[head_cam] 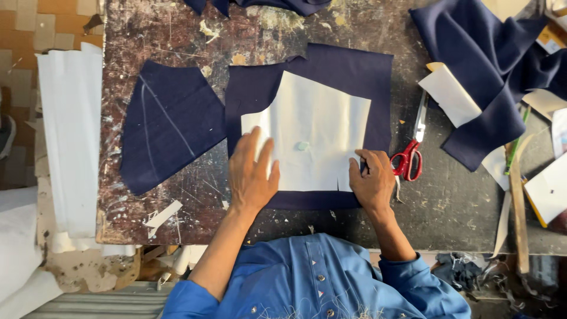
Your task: The person cuts a white paper pattern with scissors, then places the pattern on a dark blue fabric and traces its outline with chalk. The person then cuts the fabric along the traced lines using scissors.
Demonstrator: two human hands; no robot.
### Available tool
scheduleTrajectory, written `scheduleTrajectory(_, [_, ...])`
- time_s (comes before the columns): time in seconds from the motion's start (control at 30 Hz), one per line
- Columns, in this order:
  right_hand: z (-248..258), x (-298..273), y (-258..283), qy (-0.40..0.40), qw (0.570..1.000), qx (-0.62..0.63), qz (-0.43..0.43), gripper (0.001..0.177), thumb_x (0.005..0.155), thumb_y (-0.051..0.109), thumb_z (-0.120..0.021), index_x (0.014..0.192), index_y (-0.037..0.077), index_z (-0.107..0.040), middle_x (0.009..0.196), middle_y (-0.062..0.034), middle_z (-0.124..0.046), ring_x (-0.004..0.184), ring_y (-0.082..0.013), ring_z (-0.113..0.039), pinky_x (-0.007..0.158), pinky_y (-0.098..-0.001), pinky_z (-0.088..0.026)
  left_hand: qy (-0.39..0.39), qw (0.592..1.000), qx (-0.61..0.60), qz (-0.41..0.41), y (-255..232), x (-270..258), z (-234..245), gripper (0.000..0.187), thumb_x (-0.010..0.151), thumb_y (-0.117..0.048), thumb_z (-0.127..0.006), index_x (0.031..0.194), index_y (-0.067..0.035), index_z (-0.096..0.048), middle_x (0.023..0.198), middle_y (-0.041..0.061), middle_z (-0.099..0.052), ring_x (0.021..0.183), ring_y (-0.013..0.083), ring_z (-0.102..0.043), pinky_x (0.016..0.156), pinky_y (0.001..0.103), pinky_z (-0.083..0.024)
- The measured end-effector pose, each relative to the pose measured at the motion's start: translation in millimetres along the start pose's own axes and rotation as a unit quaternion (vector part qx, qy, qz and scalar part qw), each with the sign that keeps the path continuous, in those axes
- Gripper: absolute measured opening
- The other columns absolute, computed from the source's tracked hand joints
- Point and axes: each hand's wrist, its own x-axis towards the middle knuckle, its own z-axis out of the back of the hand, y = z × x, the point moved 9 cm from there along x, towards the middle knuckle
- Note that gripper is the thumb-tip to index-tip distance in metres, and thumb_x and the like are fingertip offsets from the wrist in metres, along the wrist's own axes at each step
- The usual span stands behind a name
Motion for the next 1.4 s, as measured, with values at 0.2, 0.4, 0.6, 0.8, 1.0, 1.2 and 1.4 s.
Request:
scheduleTrajectory(0.2, [-8,2,-33,0.075,0.969,0.127,-0.197,0.056,0.084,0.014,-0.08,0.133,-0.001,-0.057,0.098,-0.009,-0.068,0.061,-0.0099,-0.058,0.056,-0.0246,-0.048,0.025,0.976,-0.09,0.198,54,-7,-9,0.055,0.087,-0.007,-0.075,0.137,-0.001,-0.055,0.13,0.022,-0.056,0.11,0.0316,-0.057,0.082,0.042,-0.053])
scheduleTrajectory(0.4, [-20,9,-46,0.125,0.953,0.118,-0.251,0.06,0.082,0.015,-0.081,0.134,0.0,-0.057,0.084,-0.0046,-0.072,0.063,-0.0077,-0.061,0.061,-0.0229,-0.05,0.105,0.942,-0.15,0.283,79,-12,-25,0.058,0.082,-0.006,-0.078,0.135,-0.001,-0.055,0.106,0.012,-0.065,0.071,0.0179,-0.067,0.067,0.035,-0.054])
scheduleTrajectory(0.6, [-19,10,-44,0.143,0.949,0.105,-0.262,0.065,0.079,0.015,-0.084,0.134,-0.002,-0.055,0.082,-0.0052,-0.071,0.066,-0.0088,-0.062,0.061,-0.0249,-0.051,0.08,0.973,-0.038,0.212,68,-10,-8,0.057,0.078,-0.01,-0.081,0.128,0.002,-0.057,0.115,0.021,-0.061,0.096,0.036,-0.063,0.074,0.044,-0.054])
scheduleTrajectory(0.8, [-18,9,-41,0.136,0.958,0.083,-0.24,0.067,0.078,0.014,-0.083,0.136,-0.002,-0.054,0.078,-0.0058,-0.067,0.065,-0.0115,-0.063,0.063,-0.0264,-0.052,0.068,0.997,0.023,-0.006,-9,10,-37,0.044,0.096,-0.001,-0.066,0.14,-0.001,-0.06,0.143,0.019,-0.053,0.134,0.0367,-0.051,0.109,0.05,-0.048])
scheduleTrajectory(1.0, [-1,19,-6,0.066,0.995,-0.027,-0.067,0.066,0.076,0.015,-0.087,0.131,-0.004,-0.056,0.091,-0.0134,-0.061,0.075,-0.0221,-0.062,0.066,-0.033,-0.052,0.2,0.98,0.002,0.018,-28,0,-100,0.073,0.091,-0.027,-0.069,0.15,0.004,-0.041,0.161,0.019,-0.026,0.151,0.0424,-0.021,0.119,0.062,-0.027])
scheduleTrajectory(1.2, [-25,11,58,0.131,0.982,-0.005,0.132,0.021,0.091,0.008,-0.074,0.112,0.007,-0.07,0.103,-0.0106,-0.069,0.09,-0.0252,-0.07,0.071,-0.0355,-0.057,0.235,0.969,0.057,0.048,-21,-6,-106,0.087,0.086,-0.042,-0.072,0.155,-0.007,-0.031,0.165,0.01,-0.017,0.152,0.0403,-0.013,0.113,0.076,-0.016])
scheduleTrajectory(1.4, [-61,28,98,0.171,0.967,0.1,0.16,0.029,0.087,0.013,-0.076,0.113,0.001,-0.071,0.103,-0.013,-0.067,0.086,-0.0293,-0.068,0.072,-0.0374,-0.055,0.23,0.968,0.04,0.095,-6,-5,-101,0.11,0.078,-0.047,-0.075,0.159,0.0,-0.017,0.169,0.018,-0.017,0.156,0.0391,-0.016,0.119,0.072,-0.015])
